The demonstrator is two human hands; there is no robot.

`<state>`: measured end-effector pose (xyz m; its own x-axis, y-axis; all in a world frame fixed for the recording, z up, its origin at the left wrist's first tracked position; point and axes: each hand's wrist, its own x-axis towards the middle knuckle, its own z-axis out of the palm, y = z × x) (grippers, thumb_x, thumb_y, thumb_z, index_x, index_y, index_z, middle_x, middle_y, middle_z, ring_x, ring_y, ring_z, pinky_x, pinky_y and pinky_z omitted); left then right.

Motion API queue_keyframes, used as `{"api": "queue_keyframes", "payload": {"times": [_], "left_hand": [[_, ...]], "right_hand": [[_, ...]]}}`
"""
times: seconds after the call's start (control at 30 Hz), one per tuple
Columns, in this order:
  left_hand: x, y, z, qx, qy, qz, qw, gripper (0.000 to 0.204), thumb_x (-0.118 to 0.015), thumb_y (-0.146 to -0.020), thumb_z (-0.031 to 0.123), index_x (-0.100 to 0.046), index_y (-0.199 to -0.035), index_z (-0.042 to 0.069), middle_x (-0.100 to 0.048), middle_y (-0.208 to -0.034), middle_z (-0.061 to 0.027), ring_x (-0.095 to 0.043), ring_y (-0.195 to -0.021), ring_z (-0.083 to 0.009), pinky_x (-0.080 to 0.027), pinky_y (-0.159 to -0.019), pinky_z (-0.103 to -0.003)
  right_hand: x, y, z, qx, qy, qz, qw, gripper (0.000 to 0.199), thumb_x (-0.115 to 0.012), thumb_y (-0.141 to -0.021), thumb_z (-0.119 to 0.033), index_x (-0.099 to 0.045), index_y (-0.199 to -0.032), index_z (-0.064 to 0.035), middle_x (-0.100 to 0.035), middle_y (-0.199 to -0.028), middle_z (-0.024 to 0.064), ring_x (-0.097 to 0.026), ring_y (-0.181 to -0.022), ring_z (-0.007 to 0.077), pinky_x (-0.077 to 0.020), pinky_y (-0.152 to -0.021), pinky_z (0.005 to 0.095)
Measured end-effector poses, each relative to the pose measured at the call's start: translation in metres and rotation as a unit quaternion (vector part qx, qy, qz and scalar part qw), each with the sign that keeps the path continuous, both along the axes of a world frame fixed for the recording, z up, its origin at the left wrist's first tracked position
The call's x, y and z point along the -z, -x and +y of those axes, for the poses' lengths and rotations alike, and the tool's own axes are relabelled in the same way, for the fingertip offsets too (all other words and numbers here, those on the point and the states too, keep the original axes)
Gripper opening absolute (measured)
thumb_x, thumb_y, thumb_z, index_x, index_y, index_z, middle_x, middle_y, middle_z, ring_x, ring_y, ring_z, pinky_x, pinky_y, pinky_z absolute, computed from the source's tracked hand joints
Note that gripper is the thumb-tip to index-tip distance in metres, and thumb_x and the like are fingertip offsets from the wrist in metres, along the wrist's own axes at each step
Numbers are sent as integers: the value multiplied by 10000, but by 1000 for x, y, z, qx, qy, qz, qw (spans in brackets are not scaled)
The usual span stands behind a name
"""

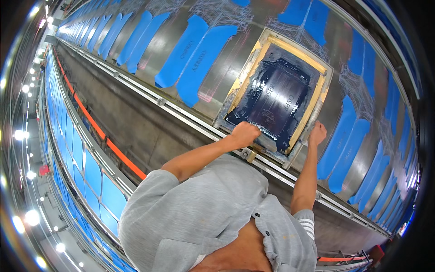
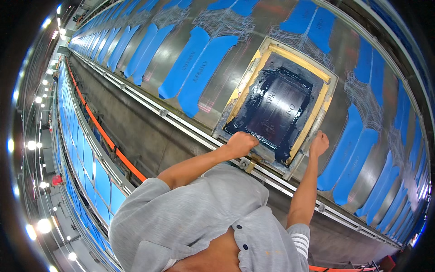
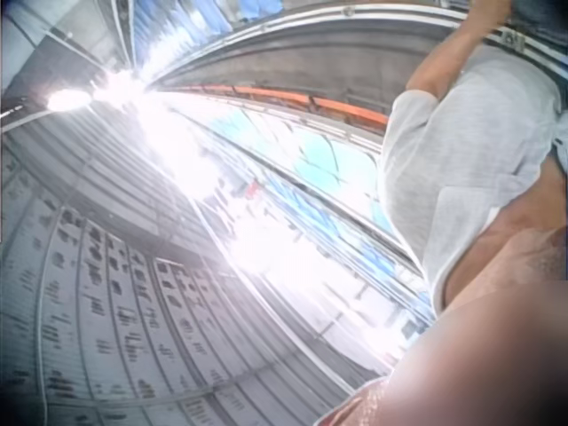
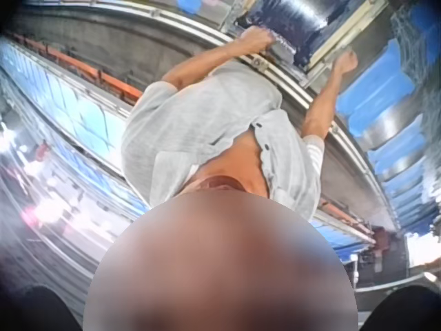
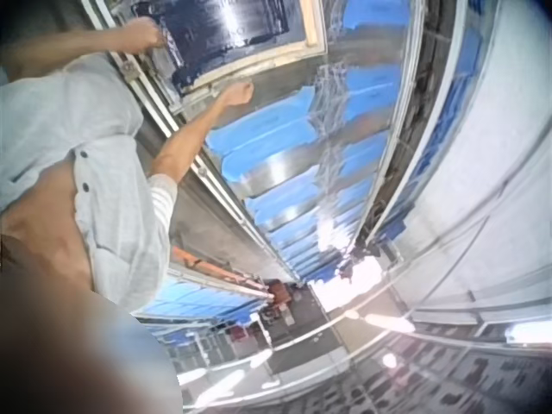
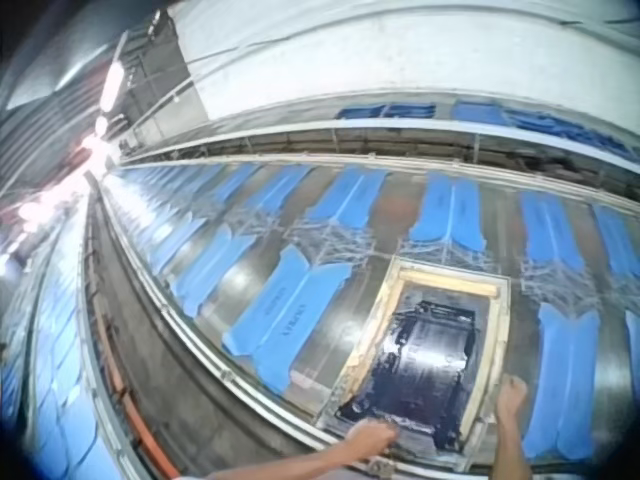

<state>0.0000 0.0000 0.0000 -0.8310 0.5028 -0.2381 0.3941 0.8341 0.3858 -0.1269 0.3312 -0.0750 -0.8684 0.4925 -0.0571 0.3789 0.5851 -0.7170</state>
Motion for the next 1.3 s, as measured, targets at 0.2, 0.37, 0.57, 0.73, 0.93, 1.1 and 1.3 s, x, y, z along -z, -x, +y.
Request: {"api": "queue_keyframes", "payload": {"times": [0.2, 0.37, 0.57, 0.73, 0.93, 1.1, 1.3], "left_hand": [[14, 9, 12, -16, -53, 96, 994, 176, -643, -739, 44, -676, -912, 55, -696, -911, -96, -704, -881, -291, -562, -751, -408], [22, 115, 29, -25, -68, 130, 989, 185, -659, -723, 46, -676, -906, 53, -698, -921, -109, -702, -888, -306, -564, -753, -417], [37, 246, 43, -47, -65, 120, 990, 143, -688, -709, 82, -717, -848, 62, -723, -871, -145, -717, -850, -338, -573, -715, -452], [-6, 326, 48, -28, 1, 39, 999, 162, -706, -710, 131, -762, -844, 61, -732, -896, -197, -725, -875, -360, -574, -762, -472], [-10, 395, 61, 10, -5, 15, 1000, 175, -666, -726, 107, -766, -863, 64, -731, -911, -207, -717, -879, -389, -567, -779, -473], [9, 377, 51, 5, -17, 65, 998, 156, -680, -710, 120, -764, -832, 69, -730, -879, -207, -719, -850, -382, -565, -740, -483], [0, 212, 24, 6, -3, 28, 1000, 106, -700, -673, 93, -739, -771, 85, -719, -786, -176, -721, -781, -372, -565, -683, -497]], "right_hand": [[2, -4, -1, 10, -49, 13, 999, 376, -589, -909, -326, -670, -850, 36, -665, -797, 239, -621, -735, 419, -444, -706, 511], [-4, -4, -3, 23, -56, 12, 998, 378, -582, -918, -331, -677, -854, 29, -668, -817, 242, -622, -757, 427, -447, -715, 513], [-27, 0, -17, 37, -71, -75, 994, 363, -593, -947, -321, -706, -873, 16, -681, -873, 231, -626, -814, 415, -454, -753, 512], [-52, 67, -2, -124, -178, 140, 966, 336, -700, -938, -314, -726, -1108, -26, -655, -1208, 217, -581, -1121, 414, -446, -973, 484], [-130, 225, -67, -440, -201, 0, 875, 484, -807, -783, -275, -702, -1189, -32, -677, -1177, 220, -604, -1164, 380, -477, -990, 448], [-73, 225, -95, -407, -217, -83, 884, 330, -783, -749, -188, -714, -1018, -10, -698, -1029, 208, -628, -1056, 386, -500, -911, 473], [-77, 64, -119, -454, -214, 5, 865, 153, -726, -715, -113, -667, -832, -34, -656, -880, 170, -614, -942, 350, -451, -950, 489]]}}
